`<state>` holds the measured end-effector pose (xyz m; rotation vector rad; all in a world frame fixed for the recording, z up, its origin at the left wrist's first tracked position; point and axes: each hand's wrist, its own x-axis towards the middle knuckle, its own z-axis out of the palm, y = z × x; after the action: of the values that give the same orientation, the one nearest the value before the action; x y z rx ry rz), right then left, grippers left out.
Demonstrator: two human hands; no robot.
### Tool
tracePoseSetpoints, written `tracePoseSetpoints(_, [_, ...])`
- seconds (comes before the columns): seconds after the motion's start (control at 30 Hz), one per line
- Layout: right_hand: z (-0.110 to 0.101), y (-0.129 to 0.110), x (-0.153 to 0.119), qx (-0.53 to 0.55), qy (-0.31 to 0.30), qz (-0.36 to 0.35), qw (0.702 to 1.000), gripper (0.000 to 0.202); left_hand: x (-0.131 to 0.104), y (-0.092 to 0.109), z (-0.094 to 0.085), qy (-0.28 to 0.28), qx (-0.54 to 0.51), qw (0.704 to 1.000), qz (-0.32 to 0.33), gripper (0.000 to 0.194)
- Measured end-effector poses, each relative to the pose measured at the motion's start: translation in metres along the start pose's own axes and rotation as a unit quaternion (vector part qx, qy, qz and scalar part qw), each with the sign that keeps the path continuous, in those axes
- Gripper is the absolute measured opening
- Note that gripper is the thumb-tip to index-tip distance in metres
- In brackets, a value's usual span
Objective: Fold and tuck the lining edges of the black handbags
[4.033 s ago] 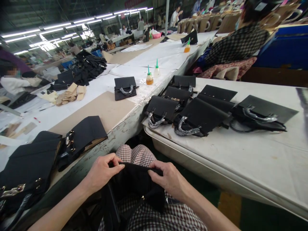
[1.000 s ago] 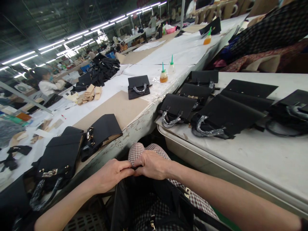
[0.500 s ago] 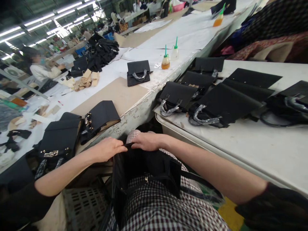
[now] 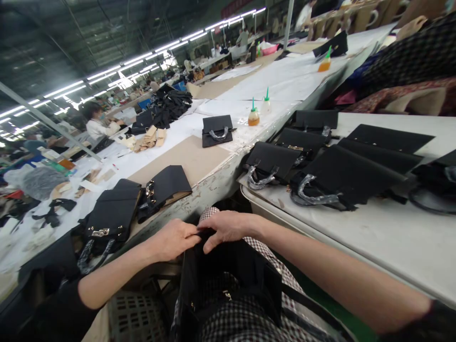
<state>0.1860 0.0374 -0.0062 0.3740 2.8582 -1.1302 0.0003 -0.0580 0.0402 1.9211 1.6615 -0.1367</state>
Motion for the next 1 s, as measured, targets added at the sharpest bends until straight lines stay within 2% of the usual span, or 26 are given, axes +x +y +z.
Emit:
tracePoseSetpoints(0.13, [0.0,-0.024,0.013,-0.097,-0.012,0.036,0.995,0.021,-0.005,-0.008,-0.007,-0.043,-0.126,0.99,-0.04,0.018])
tracePoseSetpoints(0.23, [0.001,-0.036,0.018,-0.109,-0.015,0.046,0.993,0.024,-0.014,-0.019,-0.009,-0.09,-0.232,0.967,-0.061,0.032])
tracePoseSetpoints(0.3, [0.002,-0.038,0.021,-0.113,-0.02,0.056,0.992,0.025,-0.023,-0.024,-0.008,-0.098,-0.286,0.951,-0.069,0.039])
tracePoseSetpoints(0.43, [0.002,-0.033,0.032,-0.114,-0.013,0.04,0.993,0.026,-0.041,-0.031,-0.003,-0.061,-0.333,0.937,-0.088,0.03])
tracePoseSetpoints(0.53, [-0.007,-0.028,0.042,-0.116,-0.027,0.015,0.993,0.026,-0.049,-0.036,-0.002,-0.041,-0.355,0.93,-0.088,0.027])
tracePoseSetpoints(0.63, [-0.016,-0.016,0.046,-0.062,-0.047,0.008,0.997,0.02,-0.049,-0.041,0.001,-0.04,-0.386,0.919,-0.071,0.034])
tracePoseSetpoints(0.73, [-0.012,0.003,0.04,0.014,-0.051,0.014,0.998,0.018,-0.041,-0.042,0.012,-0.027,-0.408,0.912,-0.04,0.038])
tracePoseSetpoints(0.8, [-0.004,0.014,0.033,0.054,-0.06,0.011,0.997,0.02,-0.034,-0.04,0.021,-0.009,-0.391,0.92,-0.029,0.037])
tracePoseSetpoints(0.87, [0.003,0.02,0.027,0.092,-0.061,0.008,0.994,0.024,-0.029,-0.036,0.027,0.017,-0.327,0.944,-0.029,0.028])
tracePoseSetpoints(0.93, [0.008,0.021,0.024,0.109,-0.041,0.003,0.993,0.027,-0.024,-0.03,0.029,0.045,-0.215,0.975,-0.025,0.025])
tracePoseSetpoints(1.0, [0.009,0.018,0.025,0.085,-0.01,-0.003,0.996,0.026,-0.02,-0.024,0.029,0.061,-0.082,0.995,-0.02,0.033])
